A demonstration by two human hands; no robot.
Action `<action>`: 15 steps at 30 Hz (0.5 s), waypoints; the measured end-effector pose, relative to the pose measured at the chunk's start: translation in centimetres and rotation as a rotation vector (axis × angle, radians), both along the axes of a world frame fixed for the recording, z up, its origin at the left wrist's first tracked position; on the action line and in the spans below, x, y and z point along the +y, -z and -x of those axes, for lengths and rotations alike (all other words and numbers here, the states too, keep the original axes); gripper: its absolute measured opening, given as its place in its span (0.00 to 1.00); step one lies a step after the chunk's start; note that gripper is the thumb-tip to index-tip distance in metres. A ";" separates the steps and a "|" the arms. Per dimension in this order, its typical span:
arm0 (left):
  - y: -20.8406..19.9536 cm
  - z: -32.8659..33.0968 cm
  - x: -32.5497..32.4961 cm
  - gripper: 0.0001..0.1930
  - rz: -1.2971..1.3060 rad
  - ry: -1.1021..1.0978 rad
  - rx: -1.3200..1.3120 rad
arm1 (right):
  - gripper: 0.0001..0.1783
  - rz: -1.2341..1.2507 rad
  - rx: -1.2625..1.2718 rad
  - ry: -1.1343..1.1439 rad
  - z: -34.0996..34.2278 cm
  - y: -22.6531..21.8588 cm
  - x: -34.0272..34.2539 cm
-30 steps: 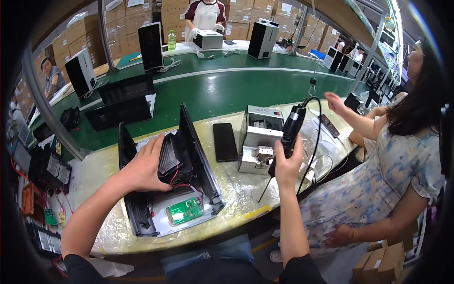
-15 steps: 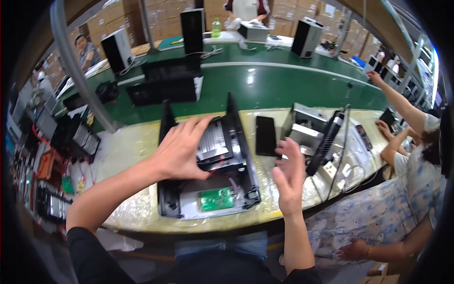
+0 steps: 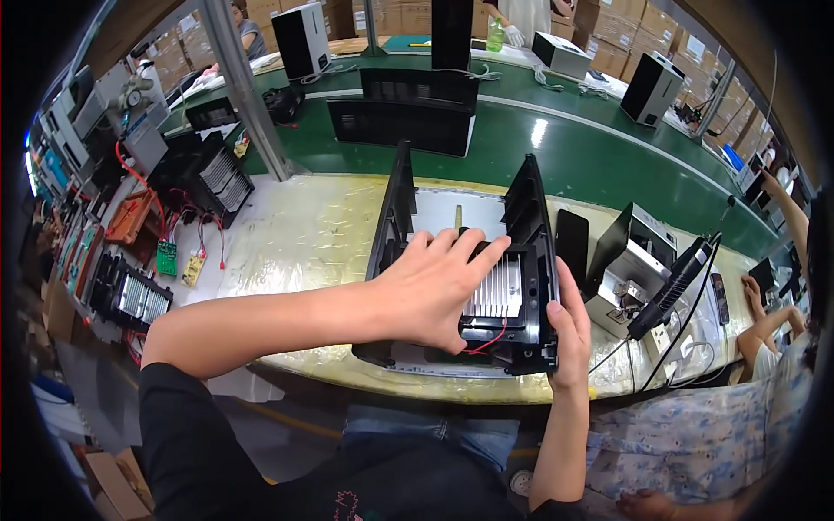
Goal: Assembling components and a heatsink into an electronic housing unit on a factory assembly line.
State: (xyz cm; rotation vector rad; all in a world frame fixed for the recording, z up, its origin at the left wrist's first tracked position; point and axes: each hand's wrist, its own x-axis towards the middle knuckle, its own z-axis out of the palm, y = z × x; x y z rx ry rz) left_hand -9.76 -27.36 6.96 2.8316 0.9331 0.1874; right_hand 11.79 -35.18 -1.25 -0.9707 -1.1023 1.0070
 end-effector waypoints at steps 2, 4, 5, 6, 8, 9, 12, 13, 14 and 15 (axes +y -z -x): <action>0.5 0.2 0.2 0.61 -0.007 -0.014 -0.001 | 0.34 0.008 0.022 -0.019 0.0 -0.3 0.0; 0.6 0.1 0.9 0.61 0.005 -0.009 -0.014 | 0.33 0.018 0.014 -0.019 -0.1 -0.6 -0.2; 0.9 0.2 1.0 0.61 -0.011 -0.003 0.015 | 0.33 0.012 0.017 -0.013 0.1 -0.8 -0.2; 1.2 0.1 1.1 0.61 -0.013 0.005 0.010 | 0.33 0.009 0.013 -0.005 0.4 -1.0 -0.2; 1.8 -0.2 1.2 0.60 -0.025 0.042 0.032 | 0.33 0.033 -0.084 -0.005 1.3 -1.3 0.0; 1.9 -0.1 1.3 0.60 -0.030 0.052 0.013 | 0.33 0.014 -0.135 0.038 1.5 -0.5 0.2; 2.7 0.8 1.6 0.59 -0.045 0.076 -0.058 | 0.33 0.014 -0.218 0.041 1.2 0.9 0.7; 2.7 1.0 1.6 0.58 -0.031 0.075 -0.061 | 0.32 0.016 -0.187 0.024 1.4 0.8 0.6; 2.6 1.1 1.5 0.58 -0.018 0.073 -0.064 | 0.32 0.001 -0.163 0.017 1.7 0.5 0.6; 2.6 1.2 1.4 0.58 -0.028 0.068 -0.060 | 0.32 -0.001 -0.151 0.018 1.9 0.5 0.6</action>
